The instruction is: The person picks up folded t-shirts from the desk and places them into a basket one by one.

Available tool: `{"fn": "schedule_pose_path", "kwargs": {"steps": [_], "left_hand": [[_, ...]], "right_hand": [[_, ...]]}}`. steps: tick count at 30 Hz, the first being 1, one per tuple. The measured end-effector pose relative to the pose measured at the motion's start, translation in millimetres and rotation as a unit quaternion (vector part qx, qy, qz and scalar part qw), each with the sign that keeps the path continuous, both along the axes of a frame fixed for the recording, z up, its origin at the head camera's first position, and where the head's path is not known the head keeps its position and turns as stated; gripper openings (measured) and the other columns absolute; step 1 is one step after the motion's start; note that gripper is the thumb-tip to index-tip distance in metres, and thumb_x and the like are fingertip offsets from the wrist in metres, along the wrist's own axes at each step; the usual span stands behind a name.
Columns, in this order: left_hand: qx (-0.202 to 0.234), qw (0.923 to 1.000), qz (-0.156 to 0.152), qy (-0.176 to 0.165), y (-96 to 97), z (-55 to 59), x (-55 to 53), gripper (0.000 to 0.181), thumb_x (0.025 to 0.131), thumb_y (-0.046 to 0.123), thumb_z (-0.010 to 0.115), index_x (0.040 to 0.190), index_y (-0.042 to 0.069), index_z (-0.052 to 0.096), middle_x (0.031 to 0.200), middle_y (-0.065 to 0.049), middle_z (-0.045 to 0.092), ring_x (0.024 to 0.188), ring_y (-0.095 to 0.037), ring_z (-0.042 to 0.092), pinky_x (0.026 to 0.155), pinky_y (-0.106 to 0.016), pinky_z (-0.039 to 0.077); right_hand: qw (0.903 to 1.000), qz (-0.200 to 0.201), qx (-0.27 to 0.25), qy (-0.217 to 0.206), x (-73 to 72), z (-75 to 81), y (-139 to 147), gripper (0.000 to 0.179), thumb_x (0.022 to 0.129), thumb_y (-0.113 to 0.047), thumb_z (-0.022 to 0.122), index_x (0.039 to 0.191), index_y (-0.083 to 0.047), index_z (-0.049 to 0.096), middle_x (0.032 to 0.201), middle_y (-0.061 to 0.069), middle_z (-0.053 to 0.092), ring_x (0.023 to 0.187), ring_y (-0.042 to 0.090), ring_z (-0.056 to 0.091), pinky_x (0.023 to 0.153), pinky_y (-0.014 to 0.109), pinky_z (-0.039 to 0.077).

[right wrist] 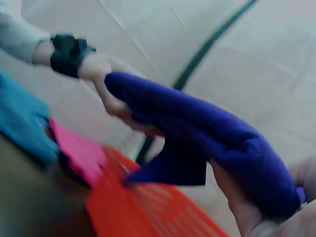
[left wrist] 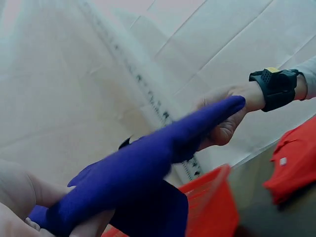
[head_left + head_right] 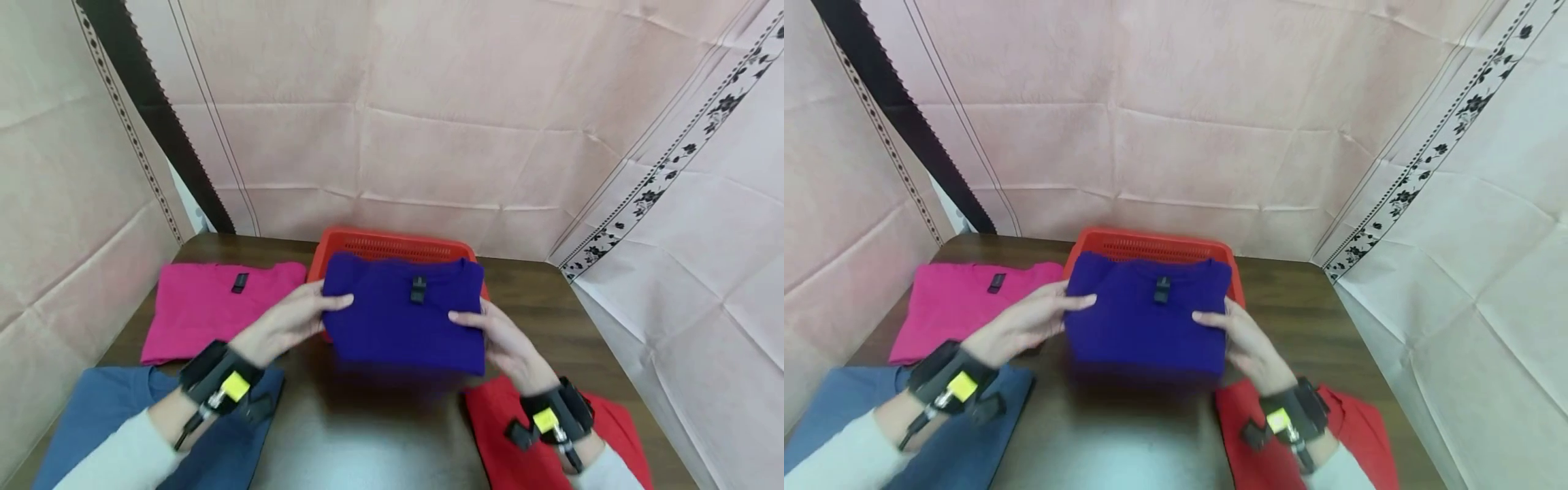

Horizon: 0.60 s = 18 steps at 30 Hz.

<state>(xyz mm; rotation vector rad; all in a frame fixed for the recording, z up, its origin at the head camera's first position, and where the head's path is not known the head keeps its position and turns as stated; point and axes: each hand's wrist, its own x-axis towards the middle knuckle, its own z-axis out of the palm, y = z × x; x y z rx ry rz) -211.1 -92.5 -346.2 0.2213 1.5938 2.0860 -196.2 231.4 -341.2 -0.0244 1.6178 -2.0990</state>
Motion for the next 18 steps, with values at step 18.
{"fn": "schedule_pose_path", "kwargs": {"steps": [18], "left_hand": [[-0.167, 0.9820, 0.070, -0.053, 26.2, -122.7, -167.9, 0.060, 0.085, -0.001, 0.055, 0.137, -0.010, 0.026, 0.129, -0.022, 0.046, 0.109, -0.029, 0.052, 0.091, -0.046, 0.049]], "right_hand": [[0.9877, -0.043, 0.140, -0.055, -116.3, -62.5, 3.0, 0.072, 0.087, 0.007, 0.048, 0.149, -0.010, 0.014, 0.142, 0.018, 0.038, 0.089, 0.017, 0.056, 0.103, 0.047, 0.037]]}}
